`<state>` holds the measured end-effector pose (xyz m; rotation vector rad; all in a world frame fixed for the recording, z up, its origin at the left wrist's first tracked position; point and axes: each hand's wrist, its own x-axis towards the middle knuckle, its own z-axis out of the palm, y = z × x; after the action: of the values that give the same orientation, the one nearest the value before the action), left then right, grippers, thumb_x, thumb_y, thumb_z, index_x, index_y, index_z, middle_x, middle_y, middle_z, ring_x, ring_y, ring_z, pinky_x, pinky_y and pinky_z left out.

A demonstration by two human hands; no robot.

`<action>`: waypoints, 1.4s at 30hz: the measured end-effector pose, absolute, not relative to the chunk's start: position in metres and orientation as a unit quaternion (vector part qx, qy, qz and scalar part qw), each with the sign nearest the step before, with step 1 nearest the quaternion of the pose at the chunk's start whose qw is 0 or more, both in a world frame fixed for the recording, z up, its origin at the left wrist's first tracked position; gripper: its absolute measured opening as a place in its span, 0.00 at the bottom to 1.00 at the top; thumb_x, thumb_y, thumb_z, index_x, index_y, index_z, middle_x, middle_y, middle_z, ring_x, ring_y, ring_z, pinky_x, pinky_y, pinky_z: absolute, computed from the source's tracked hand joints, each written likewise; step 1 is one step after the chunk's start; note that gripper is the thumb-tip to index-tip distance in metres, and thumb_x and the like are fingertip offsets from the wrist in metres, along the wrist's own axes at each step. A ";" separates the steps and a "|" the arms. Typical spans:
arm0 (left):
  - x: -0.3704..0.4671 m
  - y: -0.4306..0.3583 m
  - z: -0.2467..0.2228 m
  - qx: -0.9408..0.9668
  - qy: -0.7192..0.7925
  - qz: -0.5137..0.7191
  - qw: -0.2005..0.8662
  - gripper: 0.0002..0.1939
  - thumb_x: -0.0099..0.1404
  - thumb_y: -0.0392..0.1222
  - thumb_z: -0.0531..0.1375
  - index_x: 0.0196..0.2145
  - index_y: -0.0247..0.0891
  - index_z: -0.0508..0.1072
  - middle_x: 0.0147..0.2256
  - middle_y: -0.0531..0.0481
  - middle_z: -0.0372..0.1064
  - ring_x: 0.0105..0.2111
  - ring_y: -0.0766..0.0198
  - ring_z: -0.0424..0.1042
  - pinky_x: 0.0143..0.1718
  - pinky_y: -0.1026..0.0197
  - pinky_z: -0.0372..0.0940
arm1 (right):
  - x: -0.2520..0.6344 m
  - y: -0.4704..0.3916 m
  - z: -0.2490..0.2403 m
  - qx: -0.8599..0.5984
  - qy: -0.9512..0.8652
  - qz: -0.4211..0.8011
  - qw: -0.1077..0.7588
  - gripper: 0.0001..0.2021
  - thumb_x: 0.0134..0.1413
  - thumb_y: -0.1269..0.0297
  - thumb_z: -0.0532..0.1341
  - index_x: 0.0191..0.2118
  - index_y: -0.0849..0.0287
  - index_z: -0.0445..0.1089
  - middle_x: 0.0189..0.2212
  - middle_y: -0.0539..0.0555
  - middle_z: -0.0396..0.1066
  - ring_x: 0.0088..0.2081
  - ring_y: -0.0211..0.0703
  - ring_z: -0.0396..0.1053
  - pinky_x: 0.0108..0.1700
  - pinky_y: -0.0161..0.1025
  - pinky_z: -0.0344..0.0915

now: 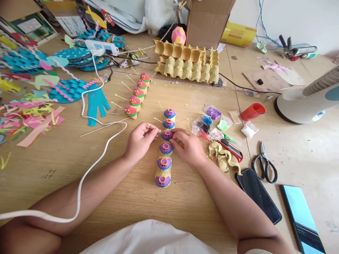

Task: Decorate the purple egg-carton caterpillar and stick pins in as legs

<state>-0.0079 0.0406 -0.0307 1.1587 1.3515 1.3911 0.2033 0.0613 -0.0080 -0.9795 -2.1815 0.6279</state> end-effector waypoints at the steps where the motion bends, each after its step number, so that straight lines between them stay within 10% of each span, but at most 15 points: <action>1: -0.008 0.040 -0.030 0.463 0.541 0.557 0.428 0.08 0.66 0.46 0.66 0.37 0.39 0.73 0.36 0.47 0.79 0.37 0.62 0.78 0.40 0.61 0.71 | 0.203 0.061 -0.007 -0.372 -0.836 0.237 0.327 0.03 0.66 0.66 0.62 0.38 0.53 0.71 0.51 0.58 0.79 0.49 0.48 0.78 0.50 0.46 0.75; 42: -0.006 0.037 -0.029 0.462 0.535 0.563 0.428 0.08 0.66 0.45 0.66 0.36 0.39 0.73 0.36 0.46 0.79 0.38 0.61 0.80 0.41 0.60 0.72 | 0.200 0.060 -0.011 -0.387 -0.812 0.272 0.342 0.08 0.61 0.67 0.66 0.33 0.53 0.67 0.52 0.55 0.79 0.50 0.49 0.79 0.48 0.46 0.74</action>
<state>-0.0061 0.0371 -0.0291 1.1547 1.3345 1.4054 0.1999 0.0603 -0.0112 -1.0067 -2.1118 0.7078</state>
